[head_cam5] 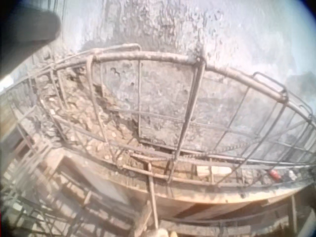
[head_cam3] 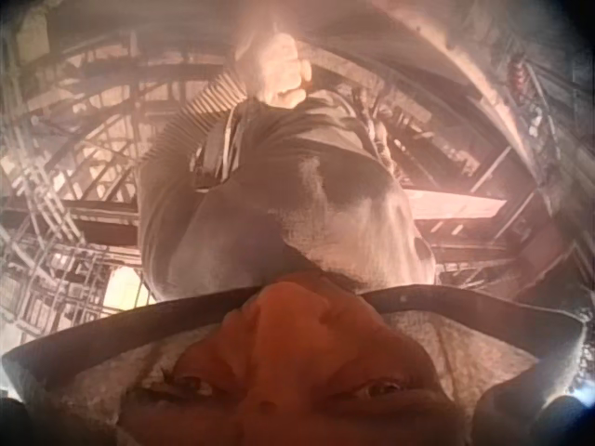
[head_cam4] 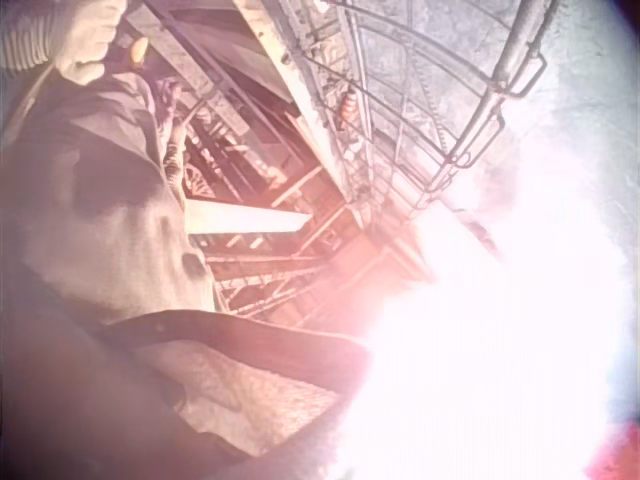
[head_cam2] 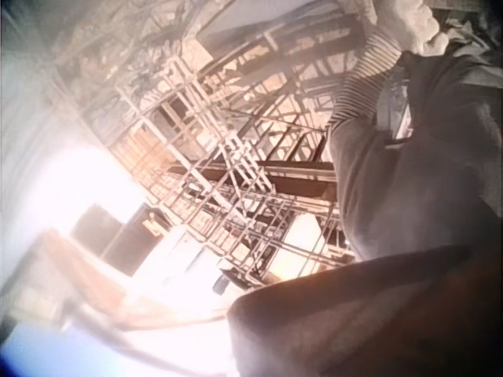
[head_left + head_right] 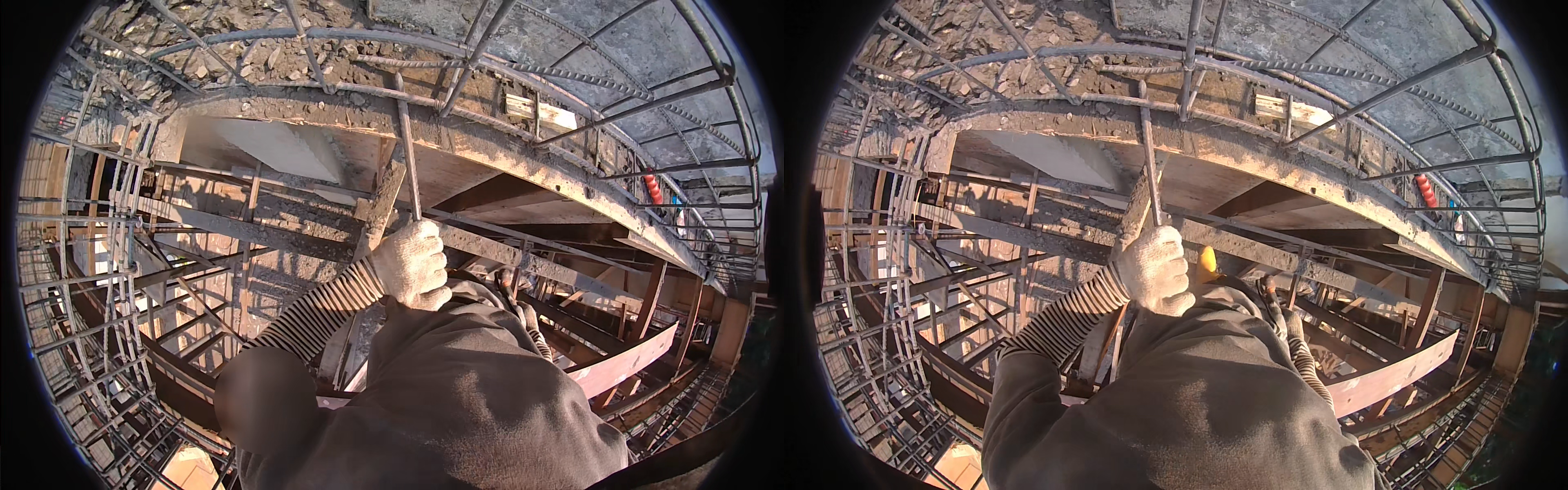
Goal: The person secures a rebar cage by hand-tying wire ties at multiple intersections using pliers and a hammer. The worker repeatedly wraps wire around intersecting bars, twists the ends, and uses tools to tighten and cut excess wire.
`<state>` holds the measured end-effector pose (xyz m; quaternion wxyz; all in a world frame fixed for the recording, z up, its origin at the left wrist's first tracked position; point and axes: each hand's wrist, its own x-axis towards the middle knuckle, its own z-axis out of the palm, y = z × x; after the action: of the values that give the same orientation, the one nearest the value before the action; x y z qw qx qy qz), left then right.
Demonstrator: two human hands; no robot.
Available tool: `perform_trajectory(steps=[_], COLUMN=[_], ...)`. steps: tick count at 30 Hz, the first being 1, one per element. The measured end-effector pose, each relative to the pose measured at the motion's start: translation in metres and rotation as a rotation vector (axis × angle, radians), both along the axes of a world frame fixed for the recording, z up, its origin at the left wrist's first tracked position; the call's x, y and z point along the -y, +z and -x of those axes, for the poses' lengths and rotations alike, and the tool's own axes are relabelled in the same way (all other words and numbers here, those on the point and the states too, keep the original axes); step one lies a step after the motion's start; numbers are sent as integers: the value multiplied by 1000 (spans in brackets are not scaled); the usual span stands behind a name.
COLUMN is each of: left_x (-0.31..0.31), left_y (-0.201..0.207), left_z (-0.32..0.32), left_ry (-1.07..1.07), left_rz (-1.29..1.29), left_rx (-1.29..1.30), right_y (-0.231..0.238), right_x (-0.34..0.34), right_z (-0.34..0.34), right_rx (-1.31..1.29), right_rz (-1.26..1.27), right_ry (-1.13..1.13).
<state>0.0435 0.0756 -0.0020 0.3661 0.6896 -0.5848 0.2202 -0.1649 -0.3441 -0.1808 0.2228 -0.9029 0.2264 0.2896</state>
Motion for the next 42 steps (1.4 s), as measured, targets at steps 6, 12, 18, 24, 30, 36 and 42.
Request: perform_trajectory(steps=[6, 12, 18, 24, 30, 36, 42], left_x=[-52, -50, -70, -88, -78, -59, -60], left_y=[118, 97, 89, 86, 81, 77, 74], left_z=[21, -58, -117, -116, -108, -108, -111], left_ry=[-69, -109, -399, -241, -336, -304, -209], left_rz=[456, 976, 1226, 1457, 1534, 1654, 1689], left_rx=[-512, -284, -469, -410, -473, -473, -297], right_y=[2, 5, 9, 18, 13, 12, 78], right_x=[-3, -7, -11, -13, -14, -17, -60], right_z=[11, 8, 2, 5, -13, -13, -56], right_rx=[-53, -61, -59, -58, -67, -69, 109], right_rz=[4, 18, 4, 5, 21, 28, -84], right_ry=[-38, -17, 17, 21, 64, 63, -17])
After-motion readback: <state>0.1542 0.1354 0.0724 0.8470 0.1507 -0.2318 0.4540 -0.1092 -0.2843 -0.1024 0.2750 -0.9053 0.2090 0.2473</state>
